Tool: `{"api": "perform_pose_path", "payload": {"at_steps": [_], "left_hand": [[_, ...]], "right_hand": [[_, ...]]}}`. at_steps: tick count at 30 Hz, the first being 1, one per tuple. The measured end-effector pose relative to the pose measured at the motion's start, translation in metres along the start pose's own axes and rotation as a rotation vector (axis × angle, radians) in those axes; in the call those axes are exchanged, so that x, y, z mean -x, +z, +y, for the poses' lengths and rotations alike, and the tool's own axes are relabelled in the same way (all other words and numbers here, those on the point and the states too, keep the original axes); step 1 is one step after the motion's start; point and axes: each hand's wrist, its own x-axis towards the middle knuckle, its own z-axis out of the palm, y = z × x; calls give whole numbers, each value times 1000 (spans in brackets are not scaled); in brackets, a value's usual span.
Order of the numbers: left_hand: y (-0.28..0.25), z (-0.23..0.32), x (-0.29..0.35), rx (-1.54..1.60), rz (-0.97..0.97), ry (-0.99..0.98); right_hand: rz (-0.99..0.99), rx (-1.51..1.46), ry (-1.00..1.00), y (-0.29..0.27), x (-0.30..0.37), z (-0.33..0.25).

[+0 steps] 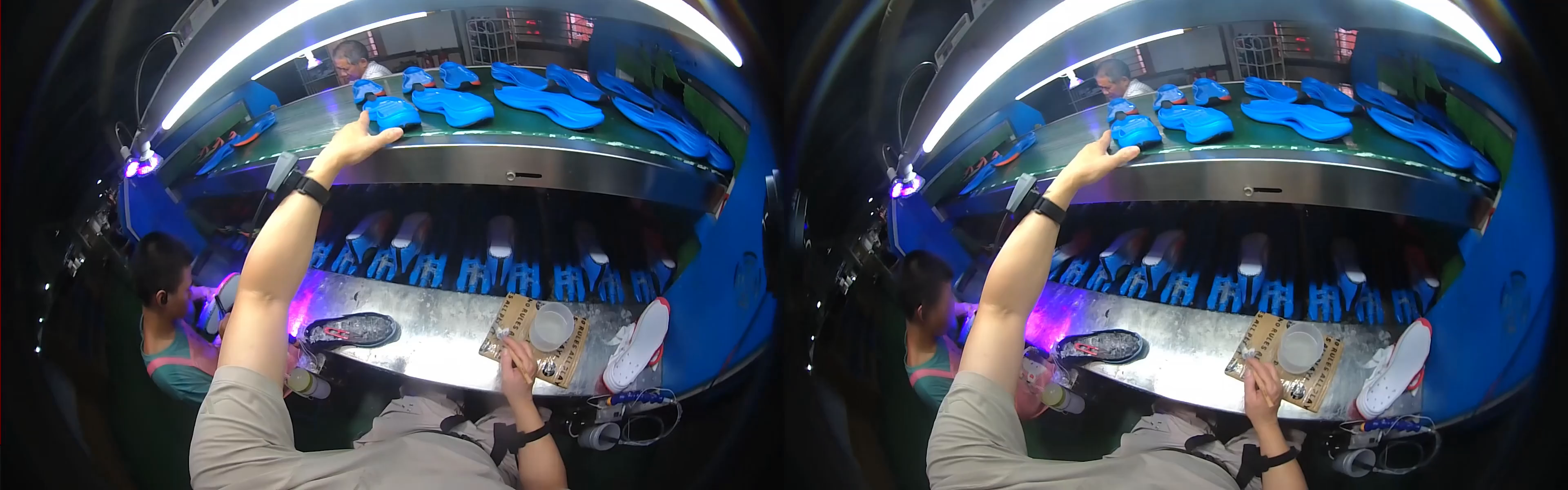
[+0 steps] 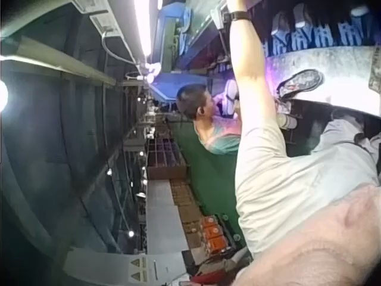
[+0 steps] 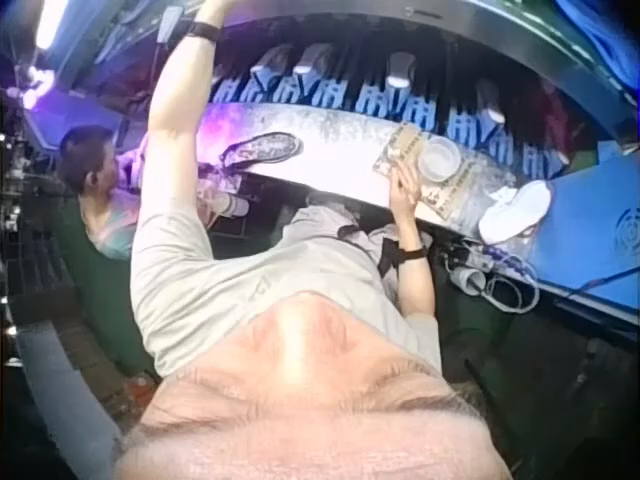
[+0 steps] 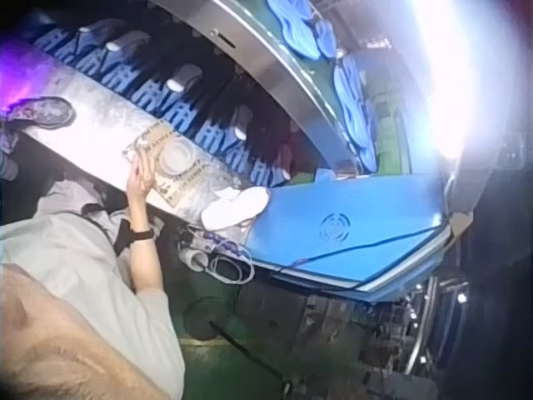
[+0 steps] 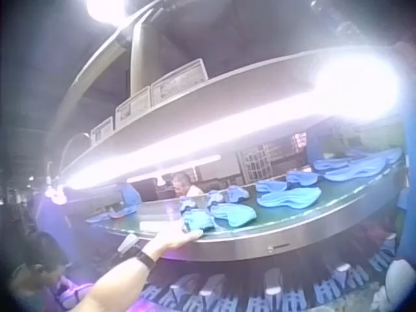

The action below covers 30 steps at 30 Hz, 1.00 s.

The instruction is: Apply adhesive to the edges of shoe soles using a brush at an industrial workstation.

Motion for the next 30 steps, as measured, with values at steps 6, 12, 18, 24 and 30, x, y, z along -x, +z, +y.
{"api": "perform_pose_path", "payload": {"at_steps": [6,12,18,24,30], "left_hand": [[11,7,-9,-197,20,-51],[13,0,-8,-253,22,-34],[13,0,-4,-278,52,-23],[11,3,1,-242,41,-111],[12,2,6,-238,46,-99]], "right_hand": [[-1,54,-7,-2,-2,-1],[5,89,-52,0,-3,-7],[-1,102,-27,4,1,-5],[-5,75,-46,8,1,-3],[-12,32,-13,11,5,-4]]}}
